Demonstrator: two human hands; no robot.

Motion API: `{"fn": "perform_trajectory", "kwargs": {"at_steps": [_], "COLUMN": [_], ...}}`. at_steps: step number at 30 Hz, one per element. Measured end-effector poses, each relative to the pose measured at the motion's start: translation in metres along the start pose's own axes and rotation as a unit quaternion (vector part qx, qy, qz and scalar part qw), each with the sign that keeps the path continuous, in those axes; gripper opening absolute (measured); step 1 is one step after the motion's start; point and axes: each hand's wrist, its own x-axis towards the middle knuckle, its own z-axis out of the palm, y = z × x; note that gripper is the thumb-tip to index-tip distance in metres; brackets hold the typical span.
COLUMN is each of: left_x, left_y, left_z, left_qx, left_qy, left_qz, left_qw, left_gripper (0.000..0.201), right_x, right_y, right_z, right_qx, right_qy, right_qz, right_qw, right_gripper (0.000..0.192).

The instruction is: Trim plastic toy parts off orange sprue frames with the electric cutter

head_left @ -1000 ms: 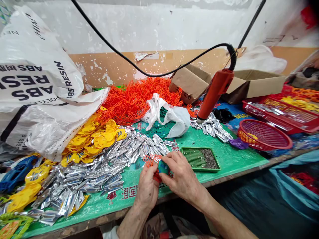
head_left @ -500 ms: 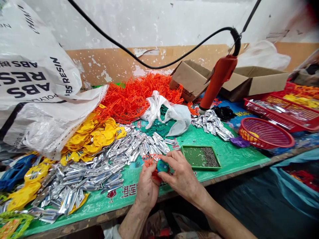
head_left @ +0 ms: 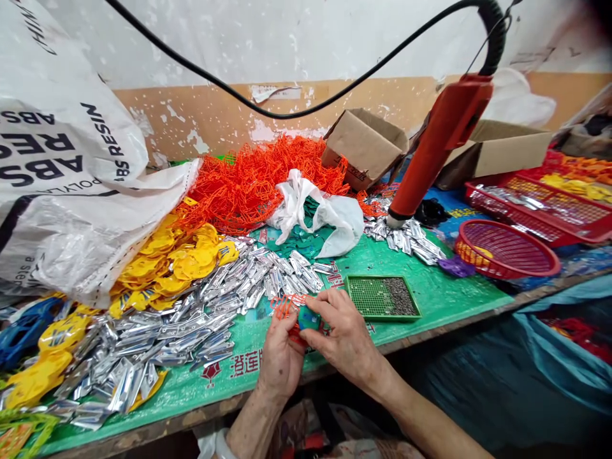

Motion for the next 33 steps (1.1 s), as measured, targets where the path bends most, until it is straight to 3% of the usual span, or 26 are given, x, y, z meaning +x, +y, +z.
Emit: {"fn": "perform_trajectory", "kwargs": {"at_steps": [7,12,18,21,29,33], "left_x": [-0.004,-0.003,-0.005,-0.005,-0.005,-0.006], "left_y": [0.001,-0.004,-0.004,-0.004,-0.002,-0.003], "left_z": [-0.002,-0.006,-0.001,0.001,0.000,-0.002], "left_qx": [-0.003,0.046,0.090,0.086,0.086,0.082], "left_qy": [0.009,-0.018,0.001,0.010,0.011,0.016], "left_qz": [0.020,0.010,0.017,0.012,0.023,0.027], "left_qw": [1.000,0.999,0.996,0.996,0.996,0.996], "left_gripper": [0.036,0.035,0.034,0.033,0.033,0.033], "right_x": [0.003,-0.007,-0.019,-0.021,-0.024,-0.021], "right_y": [-0.003,-0.008,-0.007,-0.005,-0.001,0.000], "right_z": [0.000,0.006,0.013,0.014,0.013,0.009], "right_qx": [0.026,-0.044,-0.094,-0.072,0.039,0.068], "right_qy": [0.011,0.018,0.075,0.091,0.120,0.099], "right_qz": [0.001,-0.013,-0.037,-0.028,0.006,0.016], "right_qw": [1.000,0.999,0.992,0.993,0.992,0.993], "right_gripper": [0.036,0.033,0.042,0.045,0.031,0.030]}}
